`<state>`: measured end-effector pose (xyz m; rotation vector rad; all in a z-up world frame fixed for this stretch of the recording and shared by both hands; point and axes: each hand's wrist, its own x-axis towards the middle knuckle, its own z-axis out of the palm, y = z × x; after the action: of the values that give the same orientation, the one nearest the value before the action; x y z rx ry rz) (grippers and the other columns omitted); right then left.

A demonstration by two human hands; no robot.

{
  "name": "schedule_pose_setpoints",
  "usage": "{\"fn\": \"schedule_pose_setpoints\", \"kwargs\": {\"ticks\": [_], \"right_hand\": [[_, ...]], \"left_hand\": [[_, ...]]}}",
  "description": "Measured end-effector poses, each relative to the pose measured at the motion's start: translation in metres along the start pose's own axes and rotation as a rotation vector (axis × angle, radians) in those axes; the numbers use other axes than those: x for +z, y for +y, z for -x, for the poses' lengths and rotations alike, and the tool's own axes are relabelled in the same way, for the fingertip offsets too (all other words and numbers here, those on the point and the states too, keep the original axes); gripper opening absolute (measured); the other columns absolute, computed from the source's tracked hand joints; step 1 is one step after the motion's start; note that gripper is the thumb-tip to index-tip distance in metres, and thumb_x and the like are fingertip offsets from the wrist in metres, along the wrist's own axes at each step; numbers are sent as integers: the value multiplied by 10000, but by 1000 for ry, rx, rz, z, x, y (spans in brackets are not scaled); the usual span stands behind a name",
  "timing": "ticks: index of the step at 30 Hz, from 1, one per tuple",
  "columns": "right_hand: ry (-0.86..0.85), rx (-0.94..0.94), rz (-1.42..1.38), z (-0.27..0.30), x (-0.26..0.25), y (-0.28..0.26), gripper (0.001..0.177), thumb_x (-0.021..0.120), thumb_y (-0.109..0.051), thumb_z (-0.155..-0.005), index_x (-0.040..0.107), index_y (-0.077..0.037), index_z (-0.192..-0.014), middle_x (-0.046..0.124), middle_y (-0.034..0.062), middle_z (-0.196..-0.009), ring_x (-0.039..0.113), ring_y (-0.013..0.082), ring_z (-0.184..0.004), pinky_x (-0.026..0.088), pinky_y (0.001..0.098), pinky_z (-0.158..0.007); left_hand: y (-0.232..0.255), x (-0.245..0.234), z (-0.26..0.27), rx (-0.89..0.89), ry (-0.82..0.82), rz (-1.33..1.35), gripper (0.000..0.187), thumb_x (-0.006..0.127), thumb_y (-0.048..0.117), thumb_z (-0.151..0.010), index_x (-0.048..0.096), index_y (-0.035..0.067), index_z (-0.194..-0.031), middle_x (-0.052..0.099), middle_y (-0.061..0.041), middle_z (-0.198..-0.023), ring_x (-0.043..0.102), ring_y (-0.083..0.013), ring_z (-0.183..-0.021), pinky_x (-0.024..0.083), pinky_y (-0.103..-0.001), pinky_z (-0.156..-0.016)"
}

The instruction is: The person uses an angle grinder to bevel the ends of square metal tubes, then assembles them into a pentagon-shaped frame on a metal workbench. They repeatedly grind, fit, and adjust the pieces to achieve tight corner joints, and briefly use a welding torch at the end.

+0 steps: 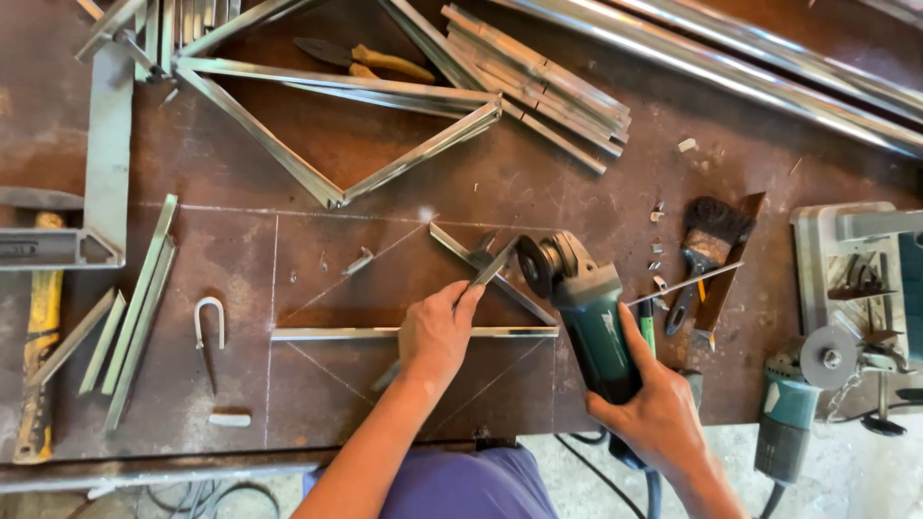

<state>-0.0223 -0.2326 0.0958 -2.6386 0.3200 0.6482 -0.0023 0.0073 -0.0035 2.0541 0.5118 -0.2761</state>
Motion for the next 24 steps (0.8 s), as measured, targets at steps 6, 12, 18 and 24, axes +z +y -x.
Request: {"fn": "schedule_pose_setpoints", "kwargs": {"ticks": [6, 12, 18, 24], "right_hand": [[-4, 138, -120, 3, -17, 0, 1179, 828, -89, -593, 335, -309, -1641, 830, 143, -996, 744, 259, -641, 571, 344, -599], [-36, 69, -86, -6, -19, 1, 1168, 821, -126, -590, 338, -340, -1631, 827, 122, -934, 735, 231, -659, 575, 331, -595], [-28, -47, -22, -13, -15, 7, 1164, 830, -145, -580, 342, -349, -1617, 822, 113, -1004, 782, 243, -695, 603, 335, -610], [-21, -84, -2, -16, -17, 11, 1142, 831, -155, -572, 375, -320, -1607, 826, 93, -981, 760, 227, -684, 588, 330, -630]], "left_hand": [[-22, -5, -18, 661, 471, -580, 194, 749, 285, -937, 658, 149, -1041, 485, -32, -738, 540, -204, -569, 470, -340, -559], [-37, 0, -27, 738, 469, -641, 214, 704, 301, -978, 657, 149, -1122, 457, -24, -757, 505, -189, -590, 456, -330, -564], [-34, -3, -28, 752, 475, -670, 221, 698, 297, -983, 655, 138, -1130, 456, -25, -755, 497, -178, -598, 463, -319, -570], [-37, -5, -33, 789, 458, -687, 261, 730, 296, -953, 646, 137, -1142, 462, -20, -771, 503, -173, -630, 462, -318, -590]]}}
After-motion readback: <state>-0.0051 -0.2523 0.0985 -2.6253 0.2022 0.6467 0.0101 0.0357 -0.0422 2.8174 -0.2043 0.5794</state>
